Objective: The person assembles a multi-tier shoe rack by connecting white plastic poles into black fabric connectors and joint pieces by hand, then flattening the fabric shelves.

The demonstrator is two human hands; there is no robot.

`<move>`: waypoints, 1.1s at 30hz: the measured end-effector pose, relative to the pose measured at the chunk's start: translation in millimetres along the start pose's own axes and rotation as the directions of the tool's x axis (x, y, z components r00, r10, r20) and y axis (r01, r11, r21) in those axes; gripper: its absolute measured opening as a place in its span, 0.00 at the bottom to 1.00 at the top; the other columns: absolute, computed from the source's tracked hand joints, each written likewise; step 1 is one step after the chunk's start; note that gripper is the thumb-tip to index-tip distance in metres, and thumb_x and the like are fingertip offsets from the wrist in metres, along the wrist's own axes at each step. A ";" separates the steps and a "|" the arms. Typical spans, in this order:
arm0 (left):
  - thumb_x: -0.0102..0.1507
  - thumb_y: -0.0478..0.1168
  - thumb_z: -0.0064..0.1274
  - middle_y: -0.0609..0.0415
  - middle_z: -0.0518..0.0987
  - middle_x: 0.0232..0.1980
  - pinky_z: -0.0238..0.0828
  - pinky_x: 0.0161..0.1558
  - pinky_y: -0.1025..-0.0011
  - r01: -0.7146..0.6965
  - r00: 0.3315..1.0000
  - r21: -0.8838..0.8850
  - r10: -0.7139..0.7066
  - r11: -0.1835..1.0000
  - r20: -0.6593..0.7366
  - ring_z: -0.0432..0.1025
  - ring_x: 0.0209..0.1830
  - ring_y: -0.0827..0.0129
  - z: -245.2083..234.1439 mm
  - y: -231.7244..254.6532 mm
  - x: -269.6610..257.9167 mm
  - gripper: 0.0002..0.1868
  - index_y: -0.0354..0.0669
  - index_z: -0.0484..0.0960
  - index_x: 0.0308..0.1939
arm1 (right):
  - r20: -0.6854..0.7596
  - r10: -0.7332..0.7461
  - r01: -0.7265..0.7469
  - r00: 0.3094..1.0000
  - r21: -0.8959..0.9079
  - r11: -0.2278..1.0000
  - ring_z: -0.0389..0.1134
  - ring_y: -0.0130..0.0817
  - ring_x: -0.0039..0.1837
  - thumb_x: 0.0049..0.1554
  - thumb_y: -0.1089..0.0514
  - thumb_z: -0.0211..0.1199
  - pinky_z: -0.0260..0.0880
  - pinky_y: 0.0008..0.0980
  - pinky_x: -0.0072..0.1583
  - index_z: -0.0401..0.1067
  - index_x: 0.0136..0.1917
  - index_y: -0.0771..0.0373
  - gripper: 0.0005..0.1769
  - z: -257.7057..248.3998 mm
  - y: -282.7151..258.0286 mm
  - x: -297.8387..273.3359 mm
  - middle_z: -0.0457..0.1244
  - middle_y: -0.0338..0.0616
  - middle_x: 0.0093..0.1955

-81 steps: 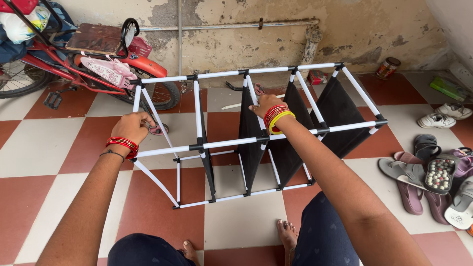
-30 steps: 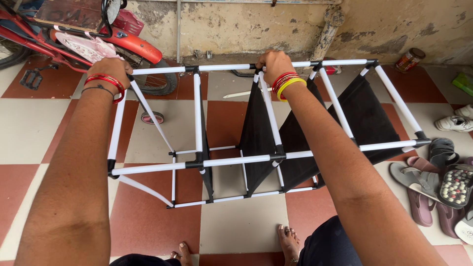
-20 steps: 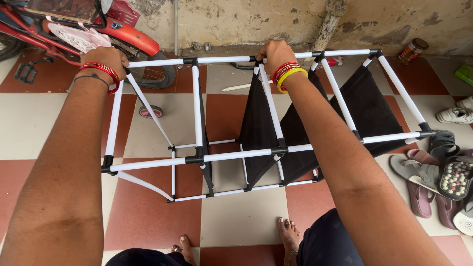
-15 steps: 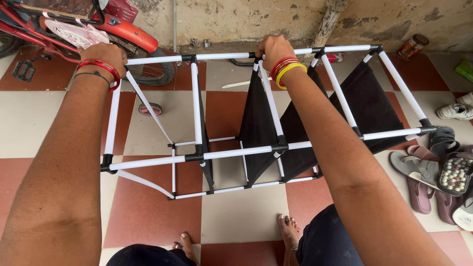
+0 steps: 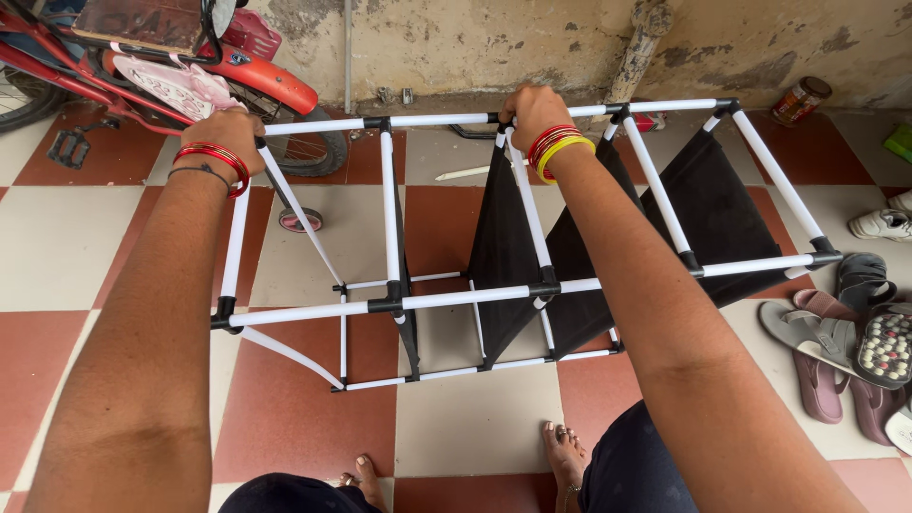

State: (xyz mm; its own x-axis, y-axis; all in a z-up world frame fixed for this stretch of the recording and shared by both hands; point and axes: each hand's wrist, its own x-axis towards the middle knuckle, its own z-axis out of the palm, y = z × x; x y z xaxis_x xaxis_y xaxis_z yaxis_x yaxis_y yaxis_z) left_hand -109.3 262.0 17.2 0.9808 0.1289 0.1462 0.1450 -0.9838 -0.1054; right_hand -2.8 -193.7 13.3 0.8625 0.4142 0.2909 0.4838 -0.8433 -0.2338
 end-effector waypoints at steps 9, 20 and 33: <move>0.60 0.33 0.52 0.44 0.82 0.56 0.73 0.55 0.50 -0.241 0.971 -0.177 0.234 0.954 -0.058 0.76 0.54 0.46 -35.2 88.1 11.0 0.24 0.62 0.85 0.58 | 0.015 0.009 -0.010 1.000 0.020 1.000 0.71 0.49 0.58 0.44 0.76 0.65 0.72 0.40 0.61 0.81 0.49 0.59 0.22 0.2 -10.1 -5.6 0.68 0.49 0.57; 0.58 0.26 0.54 0.49 0.84 0.52 0.77 0.55 0.59 -0.118 0.968 -0.283 0.173 0.952 0.179 0.79 0.52 0.53 -23.4 153.9 58.6 0.21 0.54 0.89 0.48 | 0.026 0.024 -0.024 0.999 -0.006 1.000 0.71 0.49 0.58 0.45 0.75 0.65 0.71 0.40 0.62 0.81 0.50 0.57 0.22 -1.7 -12.7 -8.3 0.68 0.48 0.57; 0.58 0.30 0.57 0.44 0.83 0.51 0.53 0.75 0.53 -0.170 0.971 -0.043 0.174 0.985 0.164 0.78 0.55 0.51 -2.5 167.4 47.9 0.16 0.48 0.89 0.47 | -0.012 -0.041 0.041 0.999 0.011 0.999 0.71 0.49 0.58 0.43 0.77 0.62 0.71 0.39 0.63 0.81 0.52 0.61 0.25 4.8 -7.4 -13.6 0.68 0.49 0.57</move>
State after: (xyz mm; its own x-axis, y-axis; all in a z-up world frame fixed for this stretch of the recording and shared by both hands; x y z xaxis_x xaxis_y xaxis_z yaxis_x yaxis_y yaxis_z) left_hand -38.4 103.3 9.0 0.9990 -0.0260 -0.0376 -0.0292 -0.9958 -0.0867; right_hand -17.4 -191.5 6.7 0.8398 0.4444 0.3117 0.5208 -0.8217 -0.2316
